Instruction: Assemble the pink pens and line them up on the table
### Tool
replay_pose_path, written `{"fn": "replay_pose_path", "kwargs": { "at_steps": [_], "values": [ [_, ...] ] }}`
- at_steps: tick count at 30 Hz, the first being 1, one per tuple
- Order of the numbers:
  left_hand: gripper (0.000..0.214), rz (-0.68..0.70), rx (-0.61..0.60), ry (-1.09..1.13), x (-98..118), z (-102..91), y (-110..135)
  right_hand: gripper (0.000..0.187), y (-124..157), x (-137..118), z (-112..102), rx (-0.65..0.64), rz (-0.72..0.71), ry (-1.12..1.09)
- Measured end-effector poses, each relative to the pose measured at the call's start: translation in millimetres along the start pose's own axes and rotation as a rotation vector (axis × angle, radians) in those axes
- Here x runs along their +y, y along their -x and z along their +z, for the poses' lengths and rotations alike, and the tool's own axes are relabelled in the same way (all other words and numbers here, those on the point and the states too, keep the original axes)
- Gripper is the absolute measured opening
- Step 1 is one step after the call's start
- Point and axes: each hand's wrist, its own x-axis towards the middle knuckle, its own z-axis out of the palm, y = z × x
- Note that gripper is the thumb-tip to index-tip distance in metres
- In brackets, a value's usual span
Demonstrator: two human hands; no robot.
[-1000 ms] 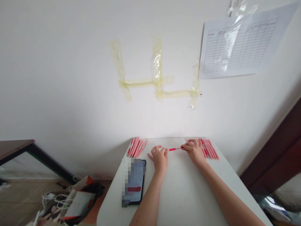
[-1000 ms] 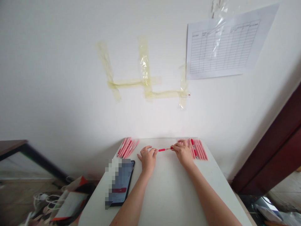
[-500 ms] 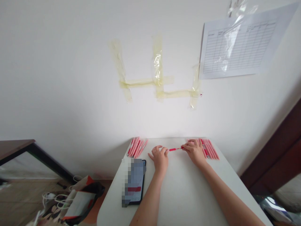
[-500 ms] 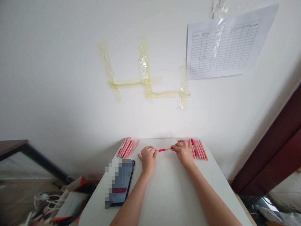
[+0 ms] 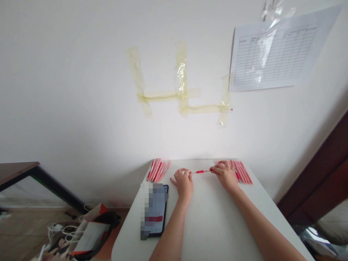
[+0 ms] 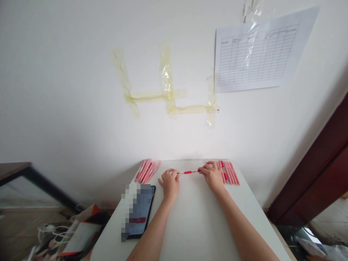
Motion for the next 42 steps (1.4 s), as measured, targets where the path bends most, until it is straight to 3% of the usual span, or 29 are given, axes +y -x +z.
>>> {"fn": "replay_pose_path", "kwargs": {
  "at_steps": [12,22,33,42],
  "values": [
    [0.014,-0.074,0.073,-0.11,-4,-3.3,-2,0.019,-1,6,1,0.033,0.027,0.035],
    [0.021,-0.023,0.145,-0.289,-8,-7.8,-2,0.022,-1,4,-1,0.027,0.028,0.042],
    [0.029,0.02,0.167,-0.498,-4,-13.3,-1,0.024,0,4,-1,0.007,0.025,0.024],
    [0.024,0.014,0.137,-0.483,-5,-16.2,0,0.024,-1,0,-4,0.004,0.027,0.024]
  ]
}}
